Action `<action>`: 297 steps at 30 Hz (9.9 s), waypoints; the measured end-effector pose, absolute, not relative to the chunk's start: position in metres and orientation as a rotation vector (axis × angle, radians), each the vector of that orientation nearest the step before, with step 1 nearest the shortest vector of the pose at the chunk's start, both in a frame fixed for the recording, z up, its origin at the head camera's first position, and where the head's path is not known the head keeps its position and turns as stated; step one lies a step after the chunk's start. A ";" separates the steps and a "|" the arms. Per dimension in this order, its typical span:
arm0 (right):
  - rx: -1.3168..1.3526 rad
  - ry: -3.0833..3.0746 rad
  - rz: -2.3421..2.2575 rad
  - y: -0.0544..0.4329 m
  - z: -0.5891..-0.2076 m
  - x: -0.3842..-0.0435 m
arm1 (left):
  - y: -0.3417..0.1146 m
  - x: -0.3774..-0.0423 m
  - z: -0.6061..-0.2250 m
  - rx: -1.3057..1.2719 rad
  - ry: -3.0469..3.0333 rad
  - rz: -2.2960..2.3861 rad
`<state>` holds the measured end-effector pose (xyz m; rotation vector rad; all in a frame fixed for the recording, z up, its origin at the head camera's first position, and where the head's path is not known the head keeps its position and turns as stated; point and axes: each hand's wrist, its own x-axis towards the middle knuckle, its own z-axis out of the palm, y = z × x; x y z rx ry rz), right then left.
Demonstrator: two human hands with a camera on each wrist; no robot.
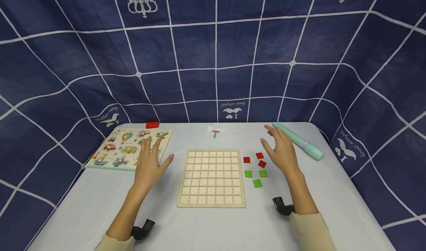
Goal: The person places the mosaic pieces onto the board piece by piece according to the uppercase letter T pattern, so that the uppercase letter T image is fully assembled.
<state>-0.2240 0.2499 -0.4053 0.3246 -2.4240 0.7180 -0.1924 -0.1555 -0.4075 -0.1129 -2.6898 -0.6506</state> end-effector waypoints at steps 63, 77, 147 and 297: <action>0.144 -2.661 1.004 0.265 -0.508 -0.231 | -0.143 -0.212 -0.520 -0.577 -2.963 -0.997; 0.403 -2.686 1.028 0.170 -0.512 -0.227 | -0.142 -0.212 -0.519 -0.578 -2.954 -0.992; 0.232 -2.679 0.830 0.228 -0.515 -0.239 | -0.141 -0.210 -0.520 -0.568 -2.951 -0.980; 0.000 -2.701 0.745 0.263 -0.524 -0.211 | -0.143 -0.209 -0.521 -0.538 -2.959 -0.995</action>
